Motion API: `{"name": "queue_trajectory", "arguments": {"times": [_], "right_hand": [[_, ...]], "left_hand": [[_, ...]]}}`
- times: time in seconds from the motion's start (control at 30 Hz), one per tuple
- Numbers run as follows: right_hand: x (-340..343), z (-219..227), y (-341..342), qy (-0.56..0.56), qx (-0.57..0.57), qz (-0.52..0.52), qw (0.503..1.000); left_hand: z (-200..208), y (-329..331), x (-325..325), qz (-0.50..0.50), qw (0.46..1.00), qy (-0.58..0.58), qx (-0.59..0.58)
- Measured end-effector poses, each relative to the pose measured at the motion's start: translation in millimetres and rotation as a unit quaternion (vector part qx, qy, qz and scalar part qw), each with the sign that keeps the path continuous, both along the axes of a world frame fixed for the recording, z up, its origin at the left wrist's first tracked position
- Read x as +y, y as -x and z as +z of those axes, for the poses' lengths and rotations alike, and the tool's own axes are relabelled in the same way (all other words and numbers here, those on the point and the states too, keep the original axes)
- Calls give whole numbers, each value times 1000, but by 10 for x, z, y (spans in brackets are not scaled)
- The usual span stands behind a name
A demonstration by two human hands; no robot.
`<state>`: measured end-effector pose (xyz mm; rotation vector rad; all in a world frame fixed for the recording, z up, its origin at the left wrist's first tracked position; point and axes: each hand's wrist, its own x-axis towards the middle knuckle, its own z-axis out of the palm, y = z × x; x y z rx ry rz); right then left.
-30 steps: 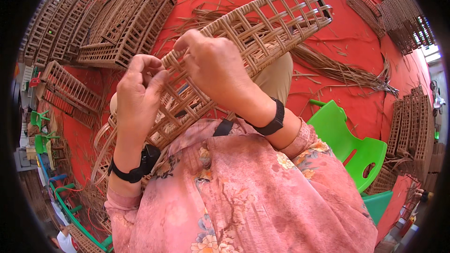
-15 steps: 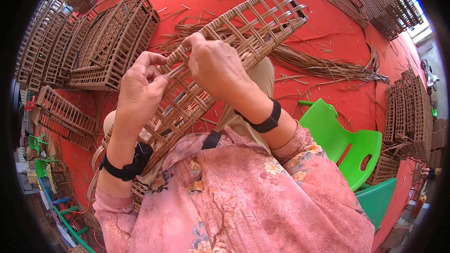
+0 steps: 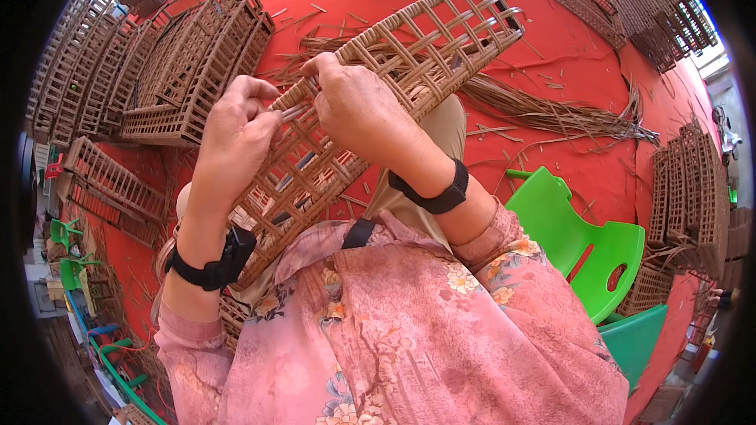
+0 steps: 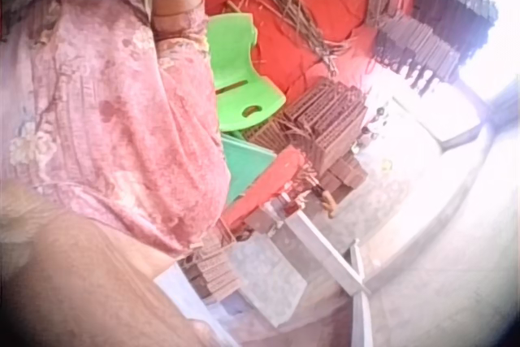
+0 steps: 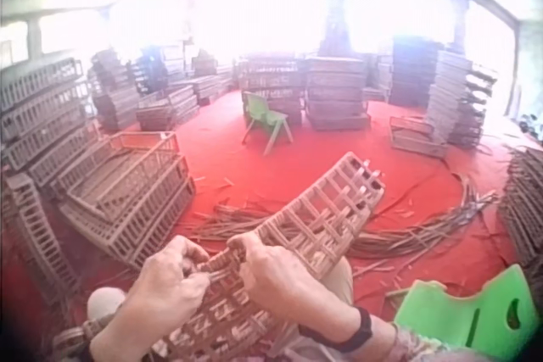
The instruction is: The person is weaving a piece of furniture, specifically a bamboo or rattan chair frame, by manually threading and tightening thin strips through the structural frame.
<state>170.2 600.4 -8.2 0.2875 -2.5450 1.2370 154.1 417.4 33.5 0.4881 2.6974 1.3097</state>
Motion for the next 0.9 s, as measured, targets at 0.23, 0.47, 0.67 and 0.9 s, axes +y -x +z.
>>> {"name": "queue_trajectory", "arguments": {"times": [0.23, 0.47, 0.67, 0.9], "right_hand": [[-38, -6, 51, 69, 8, 22, 997], [114, -17, 98, 223, -112, 30, 968], [98, -22, 223, 195, -110, 28, 974], [69, 31, 326, 213, -114, 41, 970]], "left_hand": [[-118, -70, 20, -5, 986, 35, 160], [-277, -1053, -281, -155, 928, 54, 335], [-208, -1396, -875, -163, 932, 247, 211], [-865, -1458, -983, 79, 876, 281, 384]]}}
